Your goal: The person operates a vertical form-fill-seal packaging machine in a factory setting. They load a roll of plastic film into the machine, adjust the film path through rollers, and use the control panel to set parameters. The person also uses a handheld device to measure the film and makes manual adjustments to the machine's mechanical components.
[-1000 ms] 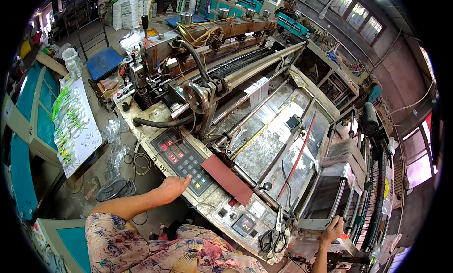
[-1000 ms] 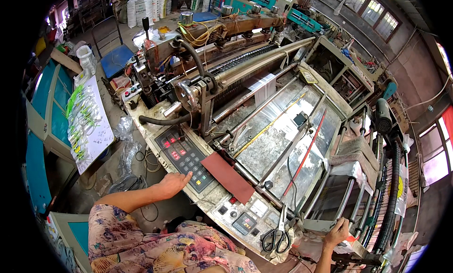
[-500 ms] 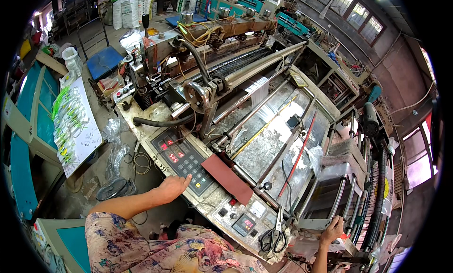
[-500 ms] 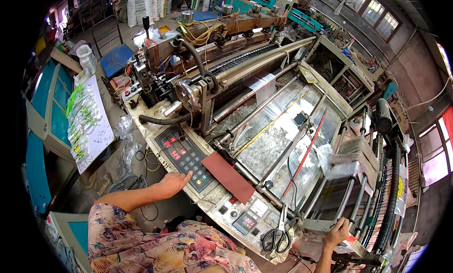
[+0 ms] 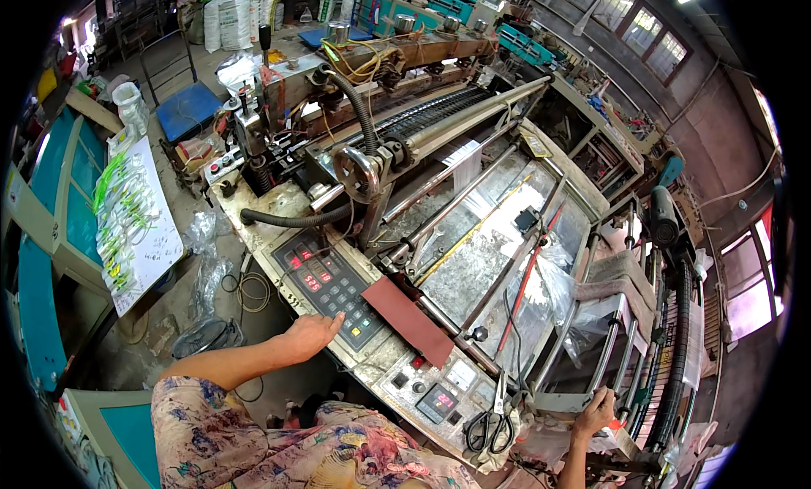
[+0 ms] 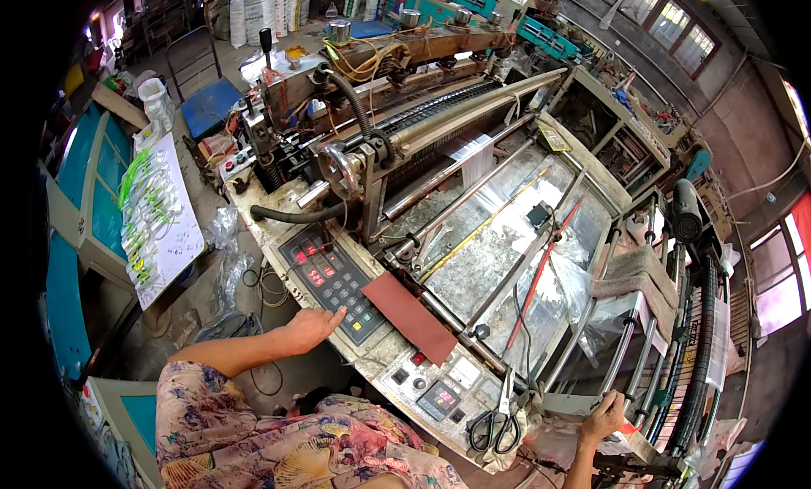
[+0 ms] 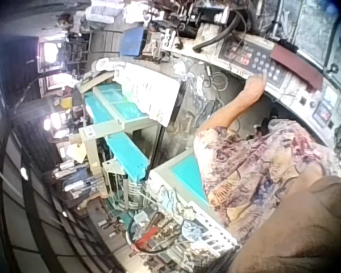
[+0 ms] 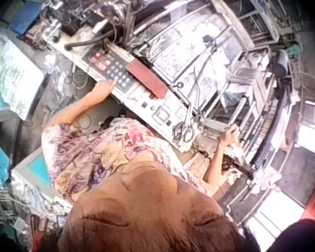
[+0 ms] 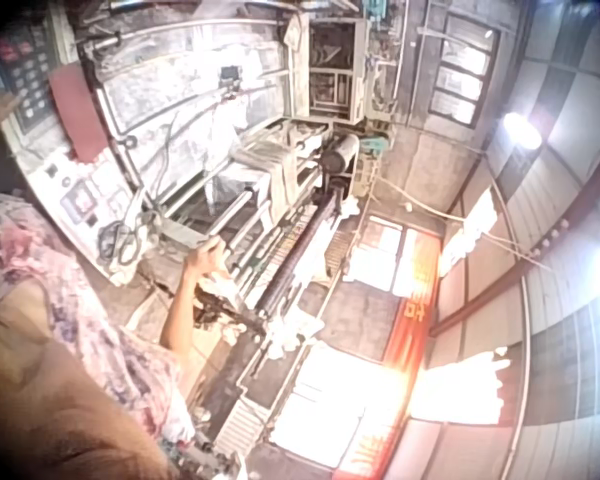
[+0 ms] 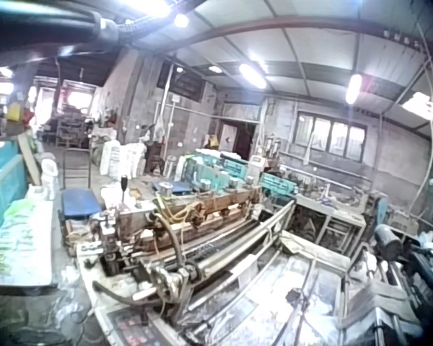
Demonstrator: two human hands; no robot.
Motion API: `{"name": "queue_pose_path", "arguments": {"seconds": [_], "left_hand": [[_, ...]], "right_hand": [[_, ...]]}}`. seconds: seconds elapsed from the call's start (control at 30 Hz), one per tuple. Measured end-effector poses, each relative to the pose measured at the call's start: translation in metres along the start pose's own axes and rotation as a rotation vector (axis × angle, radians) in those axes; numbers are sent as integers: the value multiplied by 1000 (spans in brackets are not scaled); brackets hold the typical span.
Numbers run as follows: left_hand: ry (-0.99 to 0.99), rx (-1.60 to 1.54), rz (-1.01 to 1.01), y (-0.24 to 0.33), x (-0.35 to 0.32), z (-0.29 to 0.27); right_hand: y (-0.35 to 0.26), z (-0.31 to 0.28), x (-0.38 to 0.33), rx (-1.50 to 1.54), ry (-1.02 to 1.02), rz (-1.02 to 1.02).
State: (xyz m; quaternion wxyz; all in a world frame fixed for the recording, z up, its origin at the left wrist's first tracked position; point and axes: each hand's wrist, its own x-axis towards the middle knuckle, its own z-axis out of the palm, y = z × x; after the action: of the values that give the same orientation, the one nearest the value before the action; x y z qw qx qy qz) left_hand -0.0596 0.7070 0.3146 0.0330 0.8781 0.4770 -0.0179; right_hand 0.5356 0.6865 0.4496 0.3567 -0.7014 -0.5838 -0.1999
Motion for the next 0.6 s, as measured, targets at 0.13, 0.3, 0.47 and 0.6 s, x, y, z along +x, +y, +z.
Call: {"name": "queue_pose_path", "arguments": {"seconds": [0.13,0.3,0.47,0.6], "left_hand": [[-29,-23,-2,0,3,-1],[-44,-88,-40,1,4,-2],[-59,-1,-9,3,7,-5],[-78,-15,-32,4,8,-9]], "right_hand": [[1,-5,-2,18,-13,24],[-2,-1,2,-28,-22,29],[-1,-1,2,-7,-13,23],[3,-2,2,4,-16,29]]}}
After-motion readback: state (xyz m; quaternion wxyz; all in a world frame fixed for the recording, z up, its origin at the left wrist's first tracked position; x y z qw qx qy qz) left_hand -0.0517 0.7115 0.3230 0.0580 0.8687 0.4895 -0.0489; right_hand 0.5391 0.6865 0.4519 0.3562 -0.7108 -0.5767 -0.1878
